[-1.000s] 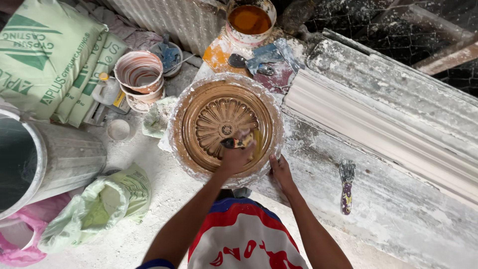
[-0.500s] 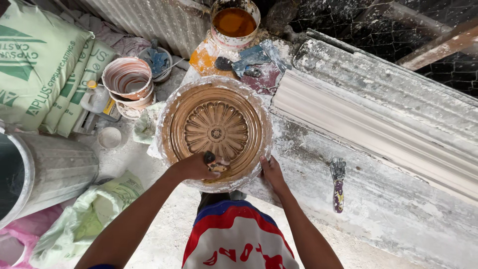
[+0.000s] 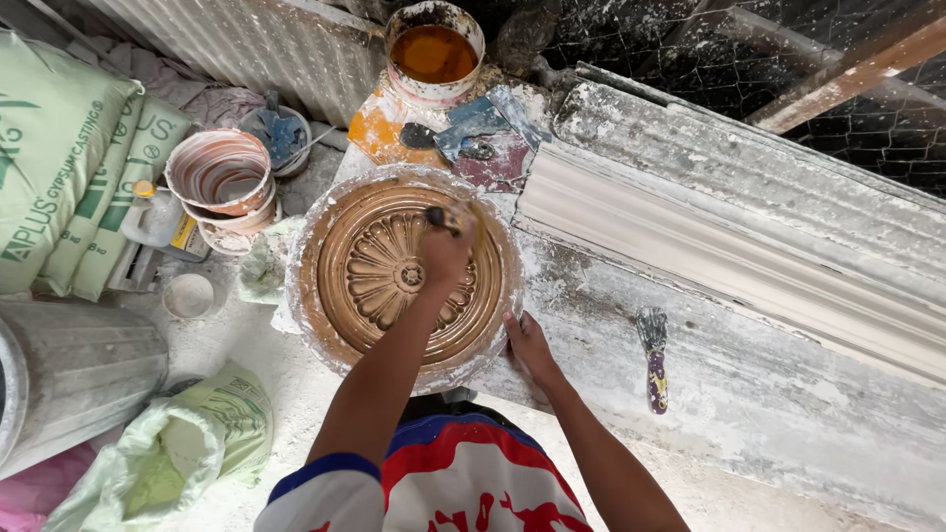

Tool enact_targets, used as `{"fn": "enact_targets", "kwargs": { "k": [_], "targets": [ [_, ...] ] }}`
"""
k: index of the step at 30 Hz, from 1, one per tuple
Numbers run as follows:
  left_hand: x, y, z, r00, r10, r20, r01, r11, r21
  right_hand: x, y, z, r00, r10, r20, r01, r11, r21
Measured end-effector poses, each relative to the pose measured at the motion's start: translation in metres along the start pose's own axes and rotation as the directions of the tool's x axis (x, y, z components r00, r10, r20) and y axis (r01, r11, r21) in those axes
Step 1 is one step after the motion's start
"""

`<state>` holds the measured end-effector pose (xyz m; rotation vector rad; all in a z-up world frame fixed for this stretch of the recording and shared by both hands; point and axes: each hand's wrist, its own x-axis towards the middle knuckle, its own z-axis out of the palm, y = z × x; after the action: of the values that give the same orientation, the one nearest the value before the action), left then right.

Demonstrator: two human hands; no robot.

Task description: The person smooths a white plaster-like mixture into a round mold using a trowel, then removes the hardened decorative plate and places it on a wire rack. They then apply a brown liquid to the mold with a brush.

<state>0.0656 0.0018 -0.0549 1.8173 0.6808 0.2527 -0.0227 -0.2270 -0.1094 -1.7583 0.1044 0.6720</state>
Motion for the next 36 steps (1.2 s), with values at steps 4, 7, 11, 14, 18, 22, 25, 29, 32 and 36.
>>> {"fn": "enact_targets", "kwargs": {
  "k": [4, 7, 11, 14, 18, 22, 25, 29, 32, 36],
  "targets": [
    [0.009, 0.002, -0.015, 0.941, 0.258, -0.219, -0.304, 0.93, -0.208, -0.004, -0.001, 0.002, 1.0, -0.001, 0.0, 0.001, 0.999, 0.044],
    [-0.017, 0.018, -0.047, 0.944, 0.244, 0.221, -0.261, 0.964, 0.055, -0.007, -0.008, 0.005, 0.999, 0.04, -0.01, -0.04, 0.999, 0.007],
    [-0.039, 0.046, -0.082, 0.71, -0.268, 0.651, 0.03, 0.935, 0.353, -0.007, -0.016, 0.004, 0.999, 0.04, 0.012, -0.04, 0.999, -0.002],
    [-0.05, 0.05, -0.089, 0.888, 0.094, 0.45, -0.264, 0.905, 0.333, -0.01, -0.009, 0.001, 0.999, 0.033, 0.007, -0.033, 0.999, 0.017],
    [-0.049, 0.04, -0.097, 0.668, 0.705, 0.239, -0.742, 0.606, 0.285, 0.001, -0.004, 0.003, 0.999, 0.035, 0.007, -0.036, 0.999, 0.028],
    [-0.054, 0.019, -0.102, 0.872, -0.055, 0.487, -0.045, 0.98, 0.192, 0.002, 0.002, 0.0, 0.999, 0.036, 0.013, -0.036, 0.999, -0.007],
    [-0.06, 0.006, -0.106, 0.877, 0.358, 0.321, -0.432, 0.879, 0.199, 0.0, -0.006, 0.0, 1.0, 0.021, -0.01, -0.021, 1.0, -0.005],
    [-0.068, -0.011, -0.108, 0.736, 0.556, 0.385, -0.64, 0.757, 0.132, -0.01, -0.02, 0.002, 0.998, 0.056, 0.037, -0.058, 0.998, 0.035],
    [-0.063, -0.02, -0.116, 0.856, 0.405, 0.321, -0.507, 0.777, 0.373, -0.017, -0.022, 0.001, 0.996, 0.082, 0.034, -0.083, 0.996, 0.04],
    [-0.041, -0.016, -0.14, 0.908, 0.11, 0.405, -0.311, 0.824, 0.474, -0.01, -0.023, 0.004, 0.999, 0.03, 0.026, -0.031, 0.999, 0.039]
  ]
}}
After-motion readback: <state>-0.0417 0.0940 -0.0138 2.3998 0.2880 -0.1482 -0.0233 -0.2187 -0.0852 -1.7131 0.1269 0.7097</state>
